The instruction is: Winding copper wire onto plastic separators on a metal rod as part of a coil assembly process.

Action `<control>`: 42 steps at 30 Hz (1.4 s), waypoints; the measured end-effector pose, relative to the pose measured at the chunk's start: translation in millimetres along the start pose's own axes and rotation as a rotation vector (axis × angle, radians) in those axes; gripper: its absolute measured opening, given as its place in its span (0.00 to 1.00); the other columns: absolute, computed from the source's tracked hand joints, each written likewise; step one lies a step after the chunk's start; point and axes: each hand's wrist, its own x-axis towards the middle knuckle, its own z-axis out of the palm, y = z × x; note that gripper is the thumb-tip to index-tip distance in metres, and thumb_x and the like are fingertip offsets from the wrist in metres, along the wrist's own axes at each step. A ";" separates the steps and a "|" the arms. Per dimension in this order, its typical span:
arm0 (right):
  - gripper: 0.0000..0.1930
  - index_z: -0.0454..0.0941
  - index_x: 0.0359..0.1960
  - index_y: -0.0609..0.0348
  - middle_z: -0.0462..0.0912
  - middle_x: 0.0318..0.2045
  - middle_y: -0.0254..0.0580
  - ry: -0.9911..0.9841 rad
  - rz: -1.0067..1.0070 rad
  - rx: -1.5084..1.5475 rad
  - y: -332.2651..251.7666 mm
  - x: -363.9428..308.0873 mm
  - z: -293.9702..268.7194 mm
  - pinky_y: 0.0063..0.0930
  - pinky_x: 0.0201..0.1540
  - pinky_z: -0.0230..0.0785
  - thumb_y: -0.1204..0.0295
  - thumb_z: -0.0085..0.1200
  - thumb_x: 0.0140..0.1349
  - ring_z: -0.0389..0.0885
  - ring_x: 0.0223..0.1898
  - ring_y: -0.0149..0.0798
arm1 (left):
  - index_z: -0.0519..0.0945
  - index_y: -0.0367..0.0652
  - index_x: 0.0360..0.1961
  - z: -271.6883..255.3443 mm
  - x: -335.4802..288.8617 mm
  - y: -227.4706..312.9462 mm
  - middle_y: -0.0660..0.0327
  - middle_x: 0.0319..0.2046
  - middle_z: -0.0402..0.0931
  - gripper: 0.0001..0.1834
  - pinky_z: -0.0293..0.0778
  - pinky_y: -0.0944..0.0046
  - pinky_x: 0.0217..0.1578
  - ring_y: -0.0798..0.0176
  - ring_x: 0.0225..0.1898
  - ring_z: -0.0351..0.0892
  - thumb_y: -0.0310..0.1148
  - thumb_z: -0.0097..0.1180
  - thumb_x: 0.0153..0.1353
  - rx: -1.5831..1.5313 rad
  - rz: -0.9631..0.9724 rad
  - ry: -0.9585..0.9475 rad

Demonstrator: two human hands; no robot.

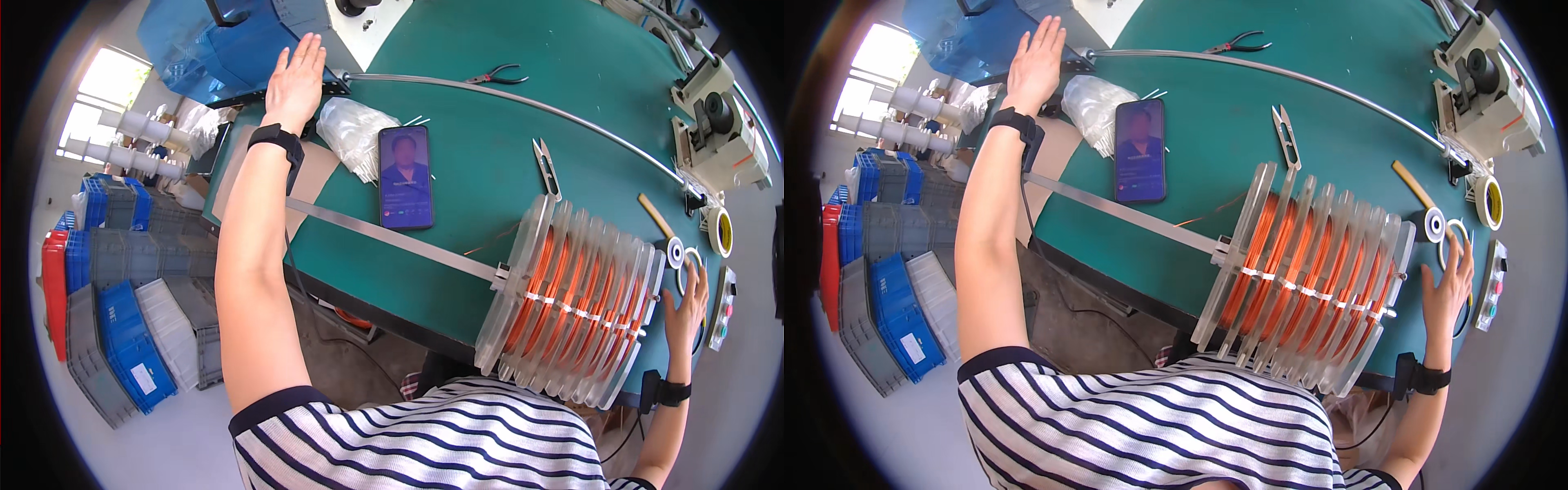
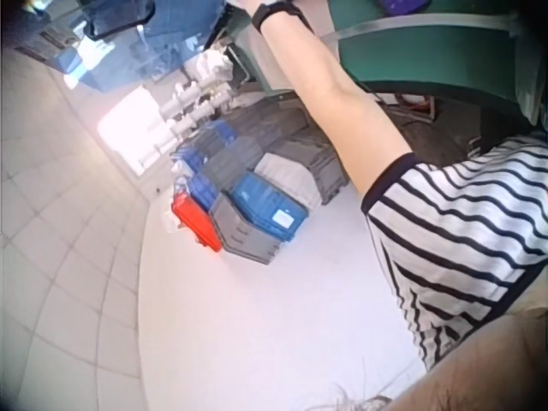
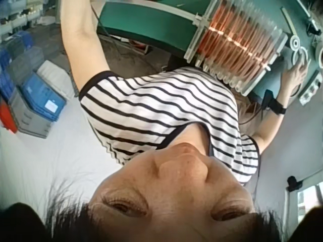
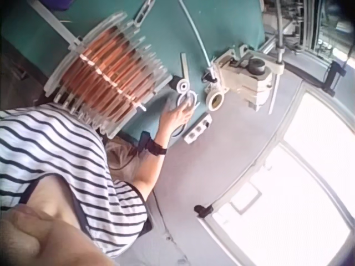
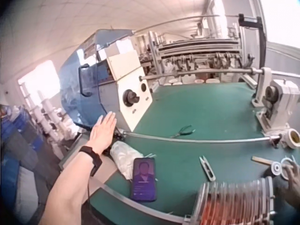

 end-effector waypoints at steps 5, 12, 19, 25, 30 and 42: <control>0.29 0.60 0.64 0.52 0.59 0.63 0.53 0.097 0.026 -0.074 51.0 -26.5 9.1 0.44 0.61 0.55 0.71 0.53 0.60 0.60 0.63 0.54 | 0.62 0.41 0.62 -18.3 8.2 -12.1 0.54 0.67 0.52 0.32 0.52 0.52 0.65 0.56 0.69 0.48 0.32 0.54 0.54 -0.157 -0.105 -0.125; 0.13 0.73 0.45 0.66 0.70 0.30 0.40 0.118 0.035 0.728 -91.5 -45.2 -87.6 0.20 0.30 0.64 0.79 0.52 0.57 0.70 0.28 0.31 | 0.74 0.35 0.50 -176.0 -35.4 53.4 0.49 0.45 0.77 0.18 0.71 0.62 0.48 0.55 0.47 0.78 0.30 0.53 0.58 -1.104 -0.070 -0.030; 0.25 0.67 0.54 0.70 0.71 0.27 0.38 -0.046 0.011 1.125 -142.9 -72.6 -107.3 0.17 0.25 0.65 0.77 0.57 0.53 0.70 0.22 0.25 | 0.76 0.32 0.38 -343.7 -81.7 198.2 0.48 0.42 0.73 0.11 0.75 0.56 0.40 0.47 0.39 0.77 0.22 0.53 0.52 -1.493 0.541 0.027; 0.18 0.71 0.48 0.71 0.76 0.34 0.43 0.072 0.017 1.053 -135.7 -82.7 -96.2 0.19 0.26 0.69 0.82 0.51 0.54 0.78 0.26 0.30 | 0.75 0.29 0.31 -348.0 -44.5 262.4 0.48 0.33 0.70 0.09 0.75 0.57 0.39 0.48 0.35 0.75 0.20 0.53 0.45 -1.338 0.593 0.035; 0.19 0.72 0.49 0.71 0.80 0.39 0.48 0.007 0.084 1.041 -133.3 -87.2 -94.0 0.23 0.29 0.72 0.80 0.51 0.54 0.79 0.31 0.35 | 0.79 0.30 0.26 -341.7 -44.8 273.5 0.48 0.34 0.73 0.09 0.74 0.54 0.41 0.48 0.42 0.72 0.26 0.55 0.45 -1.296 0.479 0.024; 0.20 0.72 0.53 0.69 0.80 0.36 0.52 0.079 0.025 0.990 -134.8 -94.1 -89.0 0.26 0.34 0.72 0.78 0.51 0.58 0.77 0.35 0.35 | 0.80 0.36 0.25 -366.5 -33.6 288.9 0.54 0.21 0.80 0.07 0.76 0.58 0.31 0.49 0.28 0.82 0.28 0.57 0.45 -1.276 0.296 -0.003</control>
